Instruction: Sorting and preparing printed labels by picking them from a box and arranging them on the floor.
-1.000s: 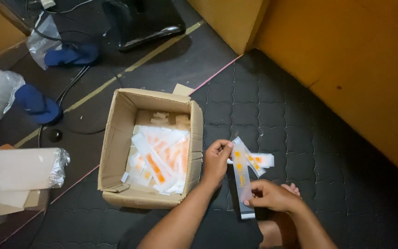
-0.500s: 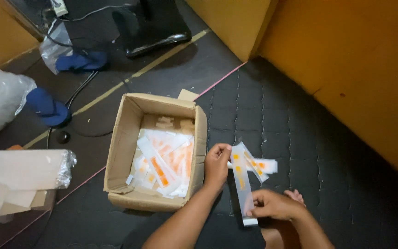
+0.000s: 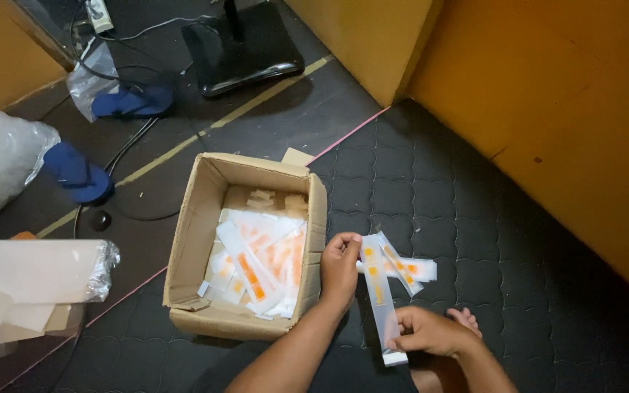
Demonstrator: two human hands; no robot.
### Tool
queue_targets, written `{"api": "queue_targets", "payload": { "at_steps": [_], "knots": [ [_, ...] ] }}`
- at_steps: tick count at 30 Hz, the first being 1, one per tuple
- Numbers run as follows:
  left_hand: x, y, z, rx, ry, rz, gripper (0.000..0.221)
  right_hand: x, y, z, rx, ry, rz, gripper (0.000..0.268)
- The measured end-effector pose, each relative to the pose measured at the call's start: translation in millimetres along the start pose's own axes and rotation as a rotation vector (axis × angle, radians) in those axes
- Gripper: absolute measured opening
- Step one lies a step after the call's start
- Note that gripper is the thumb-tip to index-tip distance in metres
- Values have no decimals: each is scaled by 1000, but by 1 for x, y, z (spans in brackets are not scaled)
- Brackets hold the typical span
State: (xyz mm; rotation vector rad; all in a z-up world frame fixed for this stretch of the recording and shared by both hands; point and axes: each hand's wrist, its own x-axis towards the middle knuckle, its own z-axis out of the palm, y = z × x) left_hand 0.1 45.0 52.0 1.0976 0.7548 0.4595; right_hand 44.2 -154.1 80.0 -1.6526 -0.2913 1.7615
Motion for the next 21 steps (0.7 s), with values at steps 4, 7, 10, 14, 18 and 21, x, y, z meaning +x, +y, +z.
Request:
{"api": "queue_targets", "payload": {
  "at_steps": [4,7,10,14,18,21],
  "knots": [
    [-1,2,1,-9,8,-19,12,1,3,2,26,-2,-41,29],
    [3,-8,4,-108,6,-154,11,3,4,6,27,-18,-152,32],
    [7,-31,5,-259,-168,-133,26,16,13,13,206,127,-296,11],
    [-9,-14,10,-246,-249,-387,34,24,-6,18,971,566,-506,37],
    [-31,-22,20,-277,-440,-401,22,42,12,3,1076,872,-725,13],
    [-43,-27,26,-255,-494,-297,24,40,6,7,1025,942,-673,18]
  ]
}}
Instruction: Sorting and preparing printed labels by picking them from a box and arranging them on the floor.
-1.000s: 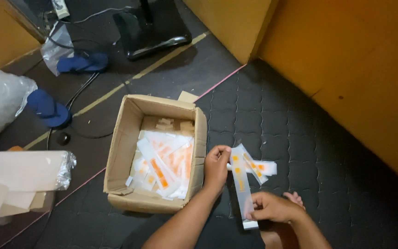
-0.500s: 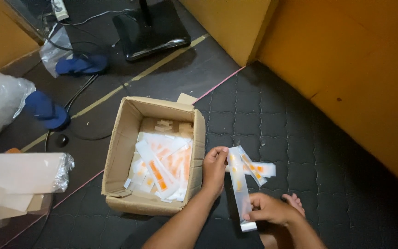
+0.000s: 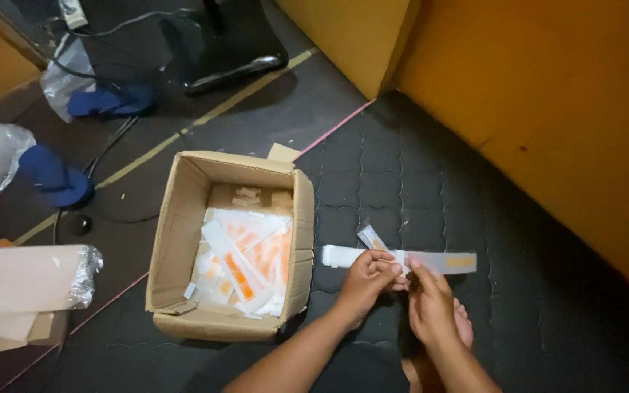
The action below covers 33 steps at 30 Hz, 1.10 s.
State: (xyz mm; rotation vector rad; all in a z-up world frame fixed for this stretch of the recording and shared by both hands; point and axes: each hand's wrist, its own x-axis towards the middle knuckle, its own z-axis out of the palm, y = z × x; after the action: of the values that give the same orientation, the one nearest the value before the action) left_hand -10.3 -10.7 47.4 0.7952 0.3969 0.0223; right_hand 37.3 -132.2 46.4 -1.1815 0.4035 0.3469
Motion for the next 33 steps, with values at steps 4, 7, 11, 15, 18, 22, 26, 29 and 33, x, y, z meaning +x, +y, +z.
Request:
{"api": "queue_targets", "payload": {
  "at_steps": [4,7,11,15,18,22,26,29,33],
  "knots": [
    [3,-10,-5,15,70,-6,26,-22,-11,20,-56,-8,-13,26],
    [10,-14,-11,21,93,33,17,-24,-13,21,-174,-23,-34,30],
    [11,-4,-13,142,224,94,9,-18,-9,15,-201,-104,-34,31],
    [20,1,-29,263,355,227,14,5,5,-7,-129,-78,-25,16],
    [16,23,-33,272,407,236,21,-29,-42,28,-49,-28,-99,6],
    [18,26,-35,294,461,290,19,15,-19,-13,-41,-11,-101,9],
    [9,41,-28,293,496,312,19,17,-33,-17,35,58,-152,11],
    [10,44,-30,290,516,314,18,2,-51,-6,35,73,-170,17],
    [14,42,-35,311,535,304,17,-4,-55,0,-2,91,-200,24]
  ]
}}
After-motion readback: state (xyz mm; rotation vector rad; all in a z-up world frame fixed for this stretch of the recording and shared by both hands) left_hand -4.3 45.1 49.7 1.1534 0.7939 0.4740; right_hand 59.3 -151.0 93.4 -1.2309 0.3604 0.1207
